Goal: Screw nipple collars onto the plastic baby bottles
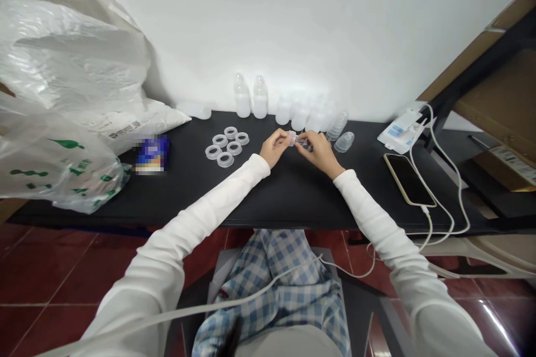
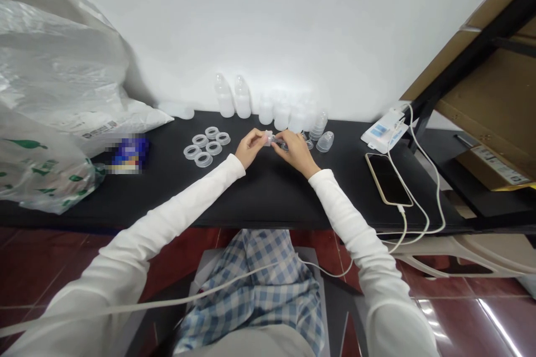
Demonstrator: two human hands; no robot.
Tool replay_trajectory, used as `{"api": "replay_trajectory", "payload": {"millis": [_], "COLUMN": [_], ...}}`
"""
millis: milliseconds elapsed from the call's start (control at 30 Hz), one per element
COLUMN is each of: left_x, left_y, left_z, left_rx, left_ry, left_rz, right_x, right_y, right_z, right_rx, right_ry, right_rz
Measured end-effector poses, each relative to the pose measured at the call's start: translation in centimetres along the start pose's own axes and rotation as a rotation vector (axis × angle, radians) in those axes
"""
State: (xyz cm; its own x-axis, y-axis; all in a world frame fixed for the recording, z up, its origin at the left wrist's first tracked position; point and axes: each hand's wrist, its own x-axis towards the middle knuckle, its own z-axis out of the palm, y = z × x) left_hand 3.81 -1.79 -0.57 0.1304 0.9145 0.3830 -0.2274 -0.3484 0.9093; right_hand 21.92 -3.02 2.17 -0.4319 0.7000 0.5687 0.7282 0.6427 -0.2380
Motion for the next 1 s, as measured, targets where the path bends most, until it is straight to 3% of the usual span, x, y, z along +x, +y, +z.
{"api": "replay_trajectory", "payload": {"millis": [200,367,533,633,767,900,1000], "left_x": [0.0,-0.1,0.2,-0.4,-1.9,-2.6,-2.7], "left_y": [-0.1,0.6,1.2,1.4,1.8,2.2,2.4], "left_z": [0.2,0.3,-1.3,-3.2,-5.2,-6.1,-6.2], "left_rx": [-0.046,0.029,0.162,0.299,0.519,0.920,1.213], "left_ry": [0.060,0.087,0.180,0.170,0.089,-0.028,-0.050], "left_rz": [-0.143,-0.287,-0.416,-0.283,-0.140,-0.015,0.056], "right_x": [0.0,0.1,-0.3,-1.2,-2.9,-3.6,-3.4], "right_y": [0.0,-0.6,0.9,2.3,3.3,3.3,2.9], "right_z": [-0.2,-0.8,-3.3,-5.8,-8.2,-8.3,-7.6], "right_rx": [0.123,0.055,-0.064,-0.164,-0.376,-0.566,-0.612], "right_ry": [0.047,-0.095,-0.110,-0.122,-0.310,-0.466,-0.535], "right_rz": [-0.051,-0.089,0.076,0.208,0.308,0.346,0.332]}}
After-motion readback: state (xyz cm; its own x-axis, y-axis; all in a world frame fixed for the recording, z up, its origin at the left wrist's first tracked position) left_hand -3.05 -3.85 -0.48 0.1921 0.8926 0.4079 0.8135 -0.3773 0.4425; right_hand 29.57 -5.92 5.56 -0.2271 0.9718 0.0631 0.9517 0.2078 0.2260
